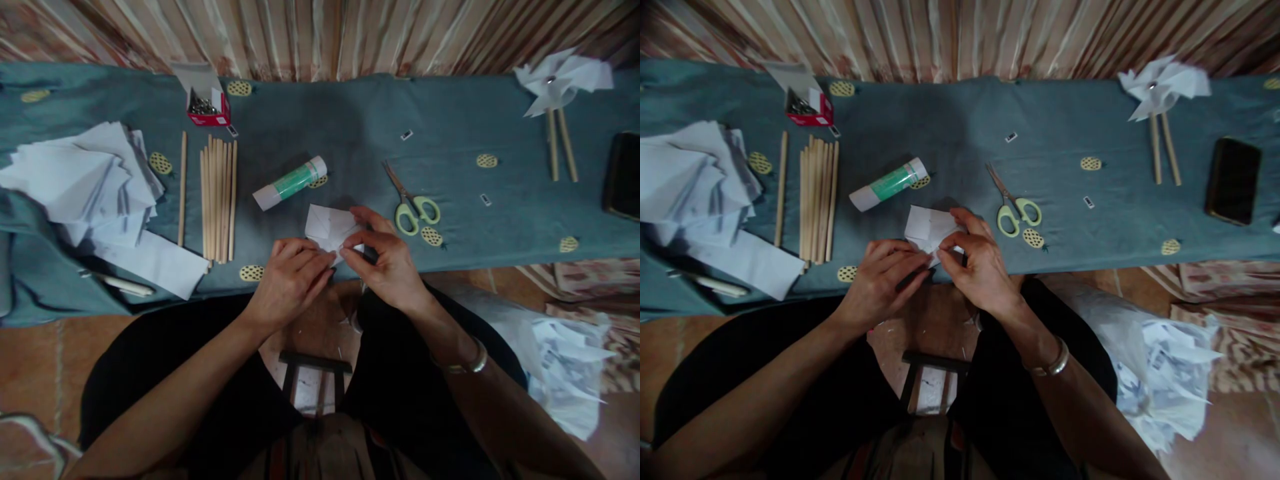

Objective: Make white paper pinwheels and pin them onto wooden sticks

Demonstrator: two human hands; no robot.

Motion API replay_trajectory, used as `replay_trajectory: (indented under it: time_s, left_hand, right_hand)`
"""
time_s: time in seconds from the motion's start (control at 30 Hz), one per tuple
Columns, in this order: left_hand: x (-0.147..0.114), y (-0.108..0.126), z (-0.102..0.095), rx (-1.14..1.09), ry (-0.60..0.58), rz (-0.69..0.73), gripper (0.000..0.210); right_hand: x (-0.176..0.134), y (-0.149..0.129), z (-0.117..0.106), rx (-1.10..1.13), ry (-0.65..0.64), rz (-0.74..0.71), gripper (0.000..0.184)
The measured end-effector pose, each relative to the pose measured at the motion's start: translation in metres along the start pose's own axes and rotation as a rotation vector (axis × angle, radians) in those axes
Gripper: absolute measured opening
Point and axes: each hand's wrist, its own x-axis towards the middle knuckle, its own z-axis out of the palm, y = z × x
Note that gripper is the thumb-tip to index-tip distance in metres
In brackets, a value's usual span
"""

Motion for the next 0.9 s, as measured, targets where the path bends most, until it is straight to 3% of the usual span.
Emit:
replay_trajectory:
  time_s: [0.9]
  left_hand:
    - [0.0,-0.001,0.001,-0.022,0.014,0.022,0.013]
  right_hand:
    - [0.001,-0.002,0.013,-0.147,0.073,-0.002,0.005]
